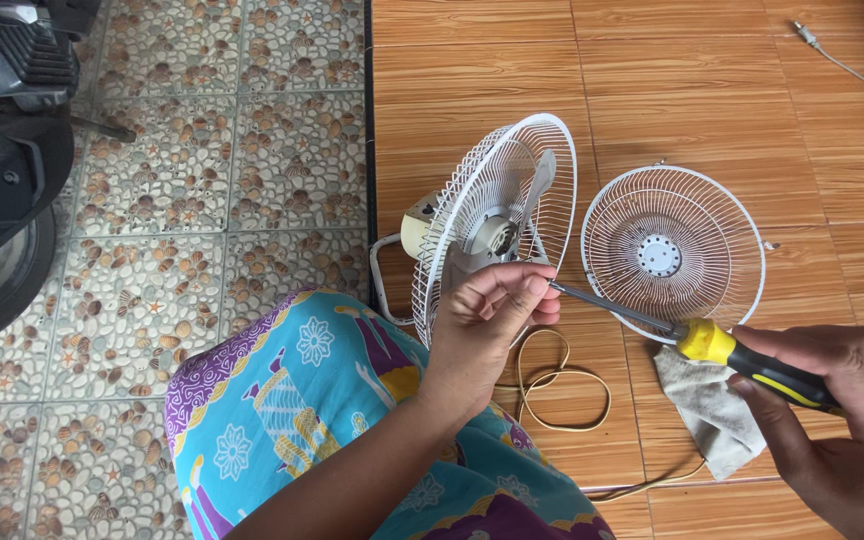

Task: The person uses a screwdriver to loosen screws on the front grille of a small electric fan. They hold the fan steady with one hand while turning the screwdriver with the other, working on multiple screws around the grille.

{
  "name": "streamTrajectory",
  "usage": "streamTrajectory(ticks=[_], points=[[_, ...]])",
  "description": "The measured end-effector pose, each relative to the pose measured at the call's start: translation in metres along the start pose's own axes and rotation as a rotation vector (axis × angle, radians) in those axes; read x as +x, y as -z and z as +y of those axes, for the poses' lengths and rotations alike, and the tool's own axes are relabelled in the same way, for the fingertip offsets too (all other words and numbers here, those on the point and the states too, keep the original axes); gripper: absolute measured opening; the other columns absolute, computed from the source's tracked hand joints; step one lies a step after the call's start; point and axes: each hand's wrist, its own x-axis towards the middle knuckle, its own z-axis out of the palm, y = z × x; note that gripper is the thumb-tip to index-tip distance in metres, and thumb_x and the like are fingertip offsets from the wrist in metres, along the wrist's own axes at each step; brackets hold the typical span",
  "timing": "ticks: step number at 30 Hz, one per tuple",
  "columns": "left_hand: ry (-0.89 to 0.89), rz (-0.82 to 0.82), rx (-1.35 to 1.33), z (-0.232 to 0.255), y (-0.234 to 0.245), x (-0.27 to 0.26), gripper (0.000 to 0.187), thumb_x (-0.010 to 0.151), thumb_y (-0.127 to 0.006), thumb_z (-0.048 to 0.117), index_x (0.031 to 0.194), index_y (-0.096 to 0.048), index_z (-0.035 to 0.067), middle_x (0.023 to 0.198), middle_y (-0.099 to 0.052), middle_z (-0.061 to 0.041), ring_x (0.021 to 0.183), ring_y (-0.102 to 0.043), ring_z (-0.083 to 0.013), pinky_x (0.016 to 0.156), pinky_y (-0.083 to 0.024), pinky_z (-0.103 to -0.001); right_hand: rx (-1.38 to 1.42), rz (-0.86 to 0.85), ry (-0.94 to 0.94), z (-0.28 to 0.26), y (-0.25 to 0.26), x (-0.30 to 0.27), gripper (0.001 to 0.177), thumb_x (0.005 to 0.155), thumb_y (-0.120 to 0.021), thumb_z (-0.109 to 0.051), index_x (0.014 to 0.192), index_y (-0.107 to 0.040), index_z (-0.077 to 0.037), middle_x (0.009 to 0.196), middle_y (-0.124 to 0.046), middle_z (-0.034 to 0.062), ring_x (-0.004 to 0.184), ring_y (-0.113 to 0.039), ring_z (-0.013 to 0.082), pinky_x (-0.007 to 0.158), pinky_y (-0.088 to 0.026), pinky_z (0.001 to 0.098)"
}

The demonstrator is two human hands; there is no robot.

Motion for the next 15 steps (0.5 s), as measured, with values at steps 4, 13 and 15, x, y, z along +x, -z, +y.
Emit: streamTrajectory(ticks=[4, 13, 15], points=[[-0.047, -0.048, 0.008, 0.003, 0.002, 0.002, 0.024, 0.104, -0.067, 0.015, 0.122, -0.07, 0.0, 0.103, -0.075, -0.009, 0.095, -0.073, -0.0163, 0.092, -0.063, -0.034, 0.006, 0.016, 0.085, -0.006, 0.0, 0.005, 0.045, 0.082, -0.076, 0.004, 0.124, -0.065, -0.004, 0.111, -0.067, 0.0108, 0.095, -0.075, 0.0173, 0.086, -0.059, 0.0302], [-0.05, -0.091, 0.002, 0.011, -0.001, 0.003, 0.046, 0.102, -0.068, 0.011, 0.146, -0.055, 0.004, 0.108, -0.071, -0.012, 0.099, -0.072, -0.0153, 0.093, -0.063, -0.035, -0.032, -0.007, 0.094, 0.05, -0.001, -0.019, 0.045, 0.083, -0.076, 0.001, 0.126, -0.064, -0.006, 0.11, -0.068, 0.0101, 0.093, -0.073, 0.0149, 0.083, -0.063, 0.0279], [0.01, -0.037, -0.001, 0.012, -0.002, 0.0, 0.049, 0.097, -0.068, 0.01, 0.143, -0.05, 0.008, 0.117, -0.069, -0.013, 0.098, -0.073, -0.0139, 0.091, -0.063, -0.033, 0.015, -0.024, 0.057, 0.102, -0.007, -0.034, 0.039, 0.09, -0.069, -0.006, 0.129, -0.062, -0.005, 0.111, -0.068, 0.0102, 0.097, -0.072, 0.0155, 0.086, -0.061, 0.0273]])
